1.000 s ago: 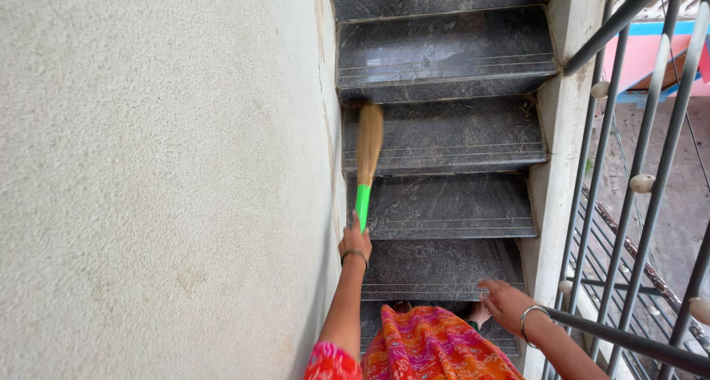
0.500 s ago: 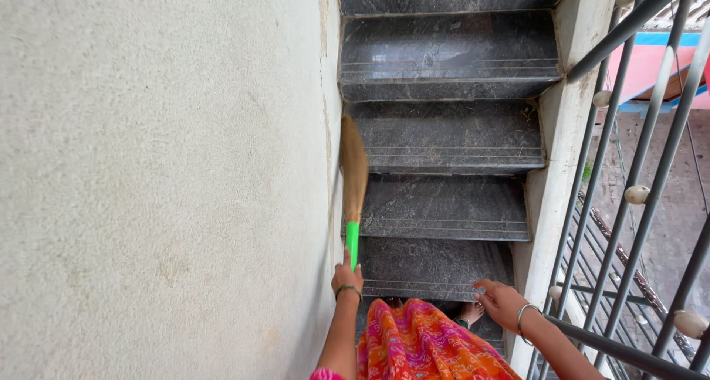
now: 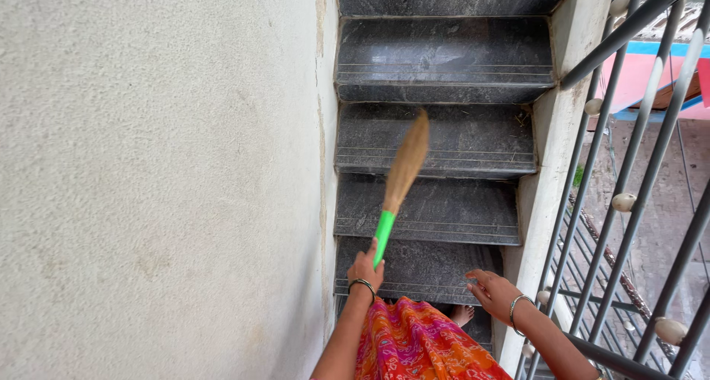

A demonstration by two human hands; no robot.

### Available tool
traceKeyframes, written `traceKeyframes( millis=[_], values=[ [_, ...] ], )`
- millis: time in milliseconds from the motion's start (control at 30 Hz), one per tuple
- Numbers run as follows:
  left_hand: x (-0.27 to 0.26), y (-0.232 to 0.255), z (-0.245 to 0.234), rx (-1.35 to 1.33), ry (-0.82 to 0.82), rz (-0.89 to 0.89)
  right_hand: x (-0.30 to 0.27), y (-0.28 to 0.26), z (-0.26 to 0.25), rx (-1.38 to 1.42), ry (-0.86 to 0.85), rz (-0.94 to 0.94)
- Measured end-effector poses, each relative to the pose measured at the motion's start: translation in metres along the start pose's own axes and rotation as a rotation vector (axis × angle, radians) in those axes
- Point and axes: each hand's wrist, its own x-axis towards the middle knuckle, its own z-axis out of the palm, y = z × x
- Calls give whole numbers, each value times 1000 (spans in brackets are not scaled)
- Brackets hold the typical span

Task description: The person is sweeping a set of stairs using a broom with a green handle, clearing debris from each step while moving downwards.

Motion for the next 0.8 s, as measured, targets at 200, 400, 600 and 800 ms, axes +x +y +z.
traceKeyframes(
  millis=[200,400,600,800],
  values=[
    [59,-5,-30,-90,226,-80,1,33,-1,-36,4,51],
    [106,8,-25,-362,66,-93,5,75,11,5,10,52],
    [128,62,23,-176,-12,-4,0,74,7,27,-22,106],
    [112,125,48,34,-278,28,-4,72,1,38,13,57]
  ],
)
